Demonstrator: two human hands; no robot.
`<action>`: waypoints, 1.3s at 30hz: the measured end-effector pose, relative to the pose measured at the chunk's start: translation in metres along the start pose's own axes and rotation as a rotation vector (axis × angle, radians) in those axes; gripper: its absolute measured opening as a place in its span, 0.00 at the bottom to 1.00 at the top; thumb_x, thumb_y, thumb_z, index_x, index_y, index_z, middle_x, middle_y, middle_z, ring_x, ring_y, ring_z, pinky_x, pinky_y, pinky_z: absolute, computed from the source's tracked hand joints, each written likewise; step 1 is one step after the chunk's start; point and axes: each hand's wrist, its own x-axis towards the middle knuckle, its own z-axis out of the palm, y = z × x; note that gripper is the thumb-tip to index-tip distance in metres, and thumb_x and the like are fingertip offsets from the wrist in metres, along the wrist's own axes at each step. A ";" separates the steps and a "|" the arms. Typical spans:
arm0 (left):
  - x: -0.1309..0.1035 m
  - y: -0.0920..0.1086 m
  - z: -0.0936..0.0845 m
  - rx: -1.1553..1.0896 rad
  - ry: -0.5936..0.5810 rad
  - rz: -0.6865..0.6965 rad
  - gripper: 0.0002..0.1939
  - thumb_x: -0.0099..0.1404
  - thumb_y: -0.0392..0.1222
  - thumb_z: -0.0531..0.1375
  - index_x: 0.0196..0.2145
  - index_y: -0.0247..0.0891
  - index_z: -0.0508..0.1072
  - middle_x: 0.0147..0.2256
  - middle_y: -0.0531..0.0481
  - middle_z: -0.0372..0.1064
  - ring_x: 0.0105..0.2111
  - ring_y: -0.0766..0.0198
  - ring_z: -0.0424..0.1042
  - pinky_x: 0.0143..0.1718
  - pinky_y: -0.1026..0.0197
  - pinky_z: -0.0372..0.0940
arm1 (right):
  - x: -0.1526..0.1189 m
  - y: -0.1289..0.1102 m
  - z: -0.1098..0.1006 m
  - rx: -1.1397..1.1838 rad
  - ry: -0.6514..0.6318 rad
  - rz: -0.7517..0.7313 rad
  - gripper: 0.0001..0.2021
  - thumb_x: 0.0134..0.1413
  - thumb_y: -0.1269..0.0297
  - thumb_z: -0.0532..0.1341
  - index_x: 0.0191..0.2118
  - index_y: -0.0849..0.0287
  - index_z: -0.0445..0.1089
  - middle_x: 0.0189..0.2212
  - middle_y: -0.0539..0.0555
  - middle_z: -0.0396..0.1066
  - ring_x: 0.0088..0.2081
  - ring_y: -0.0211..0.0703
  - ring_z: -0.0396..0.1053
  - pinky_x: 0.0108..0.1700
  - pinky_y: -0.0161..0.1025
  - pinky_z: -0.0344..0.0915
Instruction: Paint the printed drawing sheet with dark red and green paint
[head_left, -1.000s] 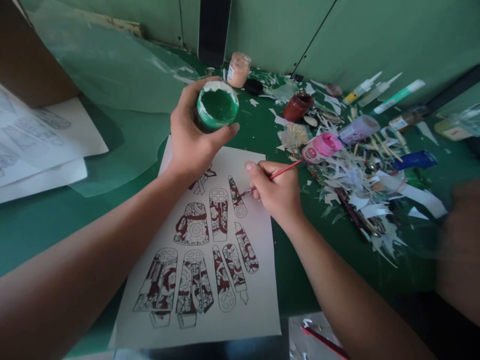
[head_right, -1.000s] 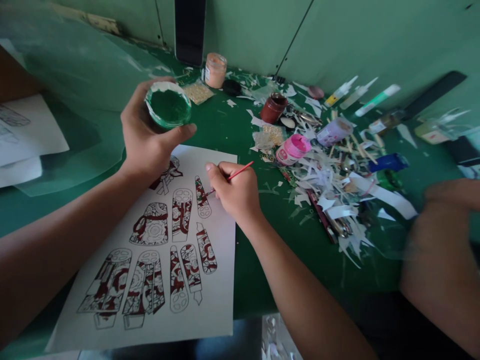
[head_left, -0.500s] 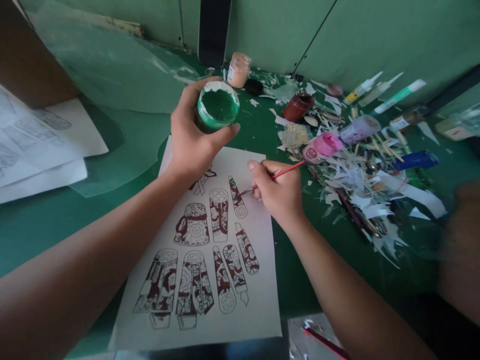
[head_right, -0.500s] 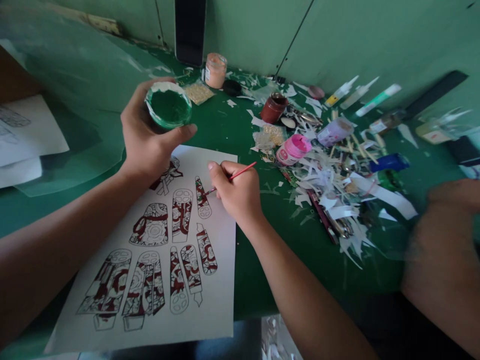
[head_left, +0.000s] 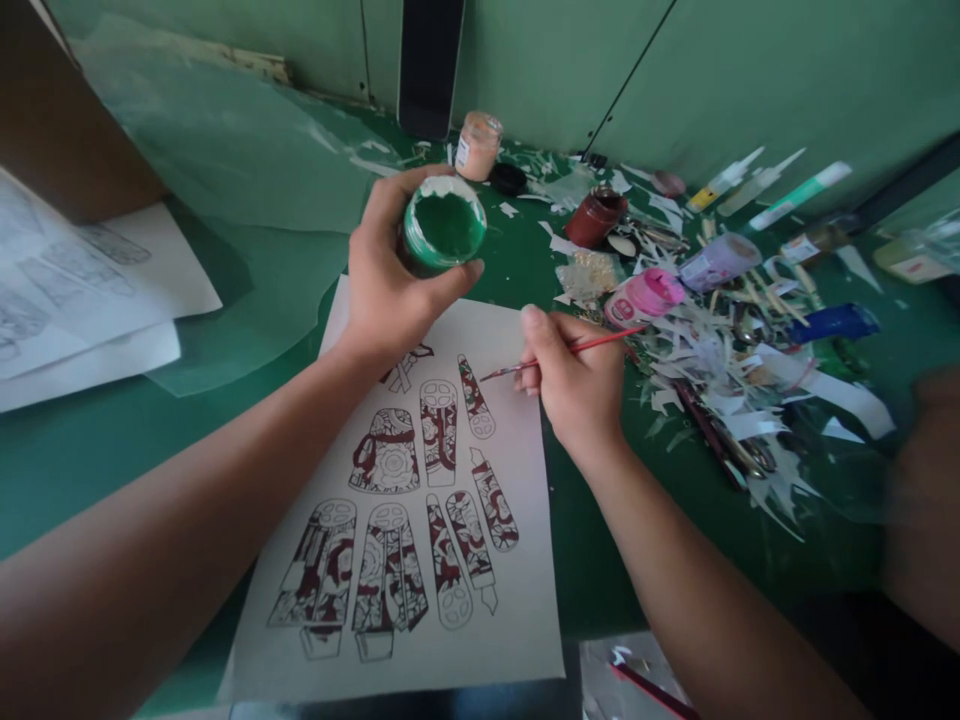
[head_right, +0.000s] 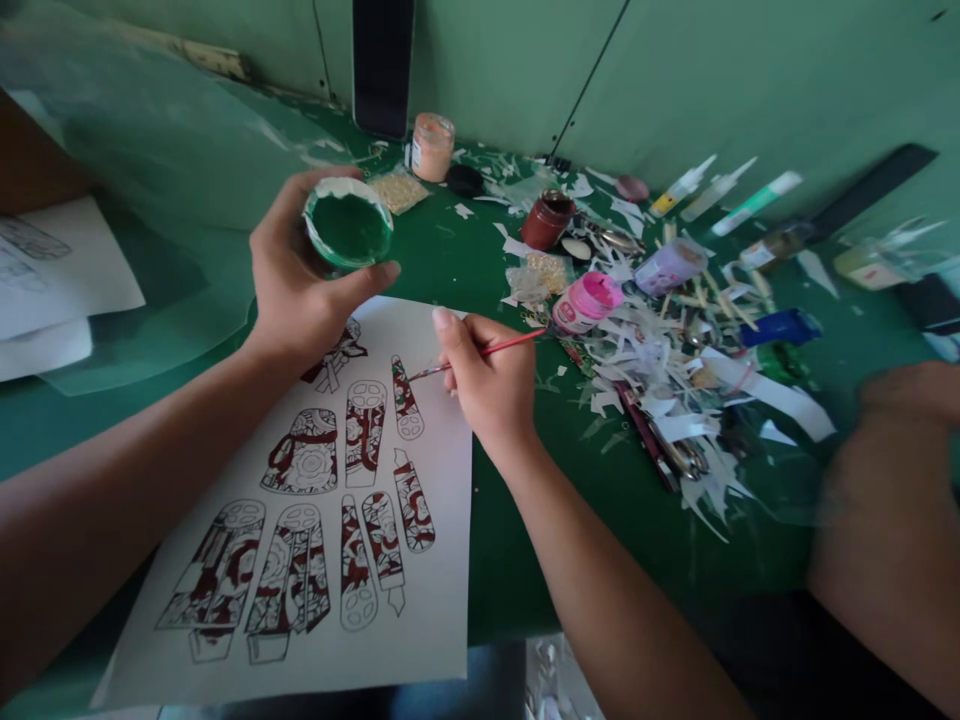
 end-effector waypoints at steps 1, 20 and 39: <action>-0.001 0.002 0.000 0.022 -0.026 0.002 0.29 0.48 0.37 0.70 0.48 0.38 0.72 0.48 0.45 0.72 0.50 0.51 0.70 0.57 0.47 0.64 | 0.001 -0.001 -0.001 0.050 0.039 -0.019 0.21 0.58 0.55 0.62 0.17 0.56 0.63 0.10 0.42 0.59 0.13 0.29 0.58 0.17 0.32 0.57; -0.009 0.027 -0.005 0.293 -0.473 0.112 0.31 0.51 0.32 0.61 0.54 0.39 0.68 0.51 0.44 0.67 0.51 0.54 0.71 0.51 0.54 0.70 | 0.002 -0.011 -0.016 0.021 0.134 -0.168 0.14 0.59 0.54 0.61 0.29 0.56 0.75 0.23 0.49 0.77 0.20 0.33 0.72 0.19 0.30 0.68; 0.007 0.019 -0.006 -0.187 0.008 -0.236 0.23 0.49 0.45 0.70 0.43 0.41 0.73 0.43 0.48 0.72 0.44 0.54 0.72 0.46 0.52 0.67 | 0.005 -0.015 -0.017 0.302 0.158 -0.019 0.13 0.48 0.52 0.64 0.24 0.56 0.73 0.18 0.48 0.74 0.16 0.37 0.70 0.15 0.33 0.66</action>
